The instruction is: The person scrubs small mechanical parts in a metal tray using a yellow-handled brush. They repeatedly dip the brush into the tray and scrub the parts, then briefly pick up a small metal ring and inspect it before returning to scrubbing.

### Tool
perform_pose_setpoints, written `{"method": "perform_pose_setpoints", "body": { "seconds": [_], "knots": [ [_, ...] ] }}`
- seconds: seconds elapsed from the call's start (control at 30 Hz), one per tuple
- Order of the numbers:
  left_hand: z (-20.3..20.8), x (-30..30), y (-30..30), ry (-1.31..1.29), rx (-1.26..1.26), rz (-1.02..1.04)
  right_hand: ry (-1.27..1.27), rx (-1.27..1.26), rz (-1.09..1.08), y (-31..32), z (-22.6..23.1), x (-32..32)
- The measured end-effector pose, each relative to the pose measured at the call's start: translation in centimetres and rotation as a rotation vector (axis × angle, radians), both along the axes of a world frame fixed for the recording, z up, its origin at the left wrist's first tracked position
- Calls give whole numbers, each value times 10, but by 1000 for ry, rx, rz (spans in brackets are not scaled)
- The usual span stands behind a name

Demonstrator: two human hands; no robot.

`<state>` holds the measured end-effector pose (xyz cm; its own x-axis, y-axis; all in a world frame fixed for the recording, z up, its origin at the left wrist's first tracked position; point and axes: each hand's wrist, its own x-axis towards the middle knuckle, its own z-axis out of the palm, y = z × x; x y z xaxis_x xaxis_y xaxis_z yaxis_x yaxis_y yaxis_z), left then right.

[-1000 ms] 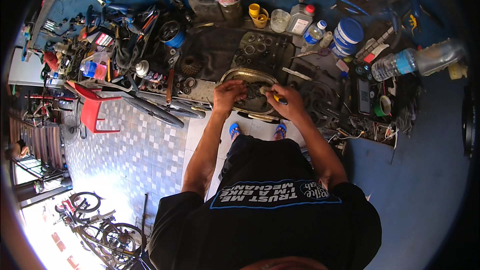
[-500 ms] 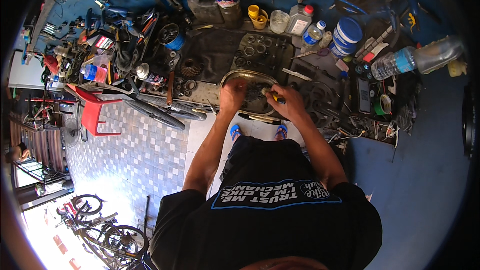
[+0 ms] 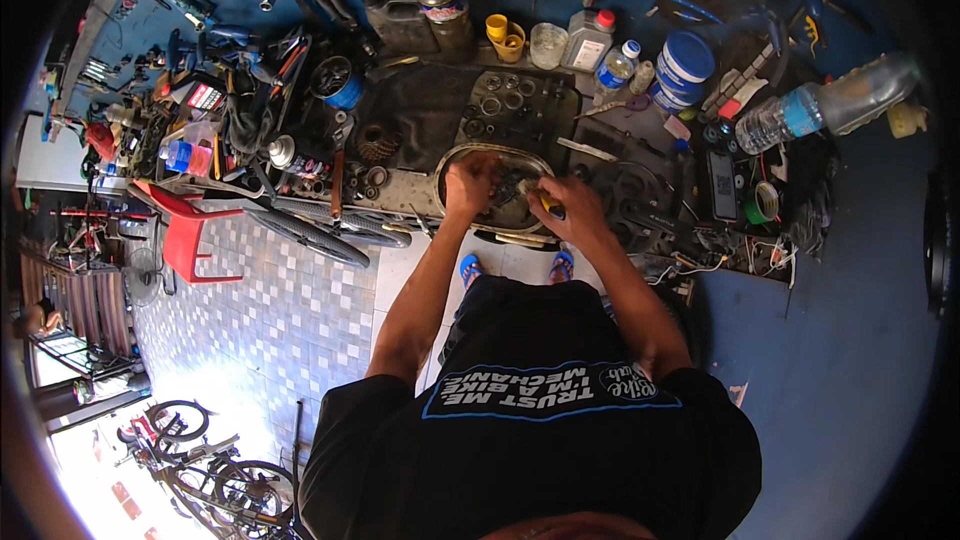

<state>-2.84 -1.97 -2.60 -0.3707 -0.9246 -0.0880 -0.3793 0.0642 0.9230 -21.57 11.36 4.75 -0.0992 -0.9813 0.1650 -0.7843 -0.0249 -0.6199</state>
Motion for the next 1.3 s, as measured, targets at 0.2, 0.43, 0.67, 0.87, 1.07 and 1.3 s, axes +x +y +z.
{"method": "perform_pose_setpoints", "body": {
  "seconds": [0.2, 0.43, 0.67, 0.87, 1.07, 1.3],
  "knots": [
    [19, 2, 15, 338, 231, 116, -487, -92, -169, -10, -14, 12],
    [45, 11, 23, 249, 2, 118, -559, 60, -208, -29, 6, 28],
    [59, 20, 23, 266, 4, 146, -591, -37, -184, -28, 9, 46],
    [57, 31, 17, 257, 12, 109, -505, -81, -135, -21, 26, 57],
    [41, 36, 14, 224, 1, 55, -598, -52, -148, -20, 27, 60],
    [27, 38, 7, 93, -123, 27, -43, -202, -96, -6, 2, 31]
  ]
}}
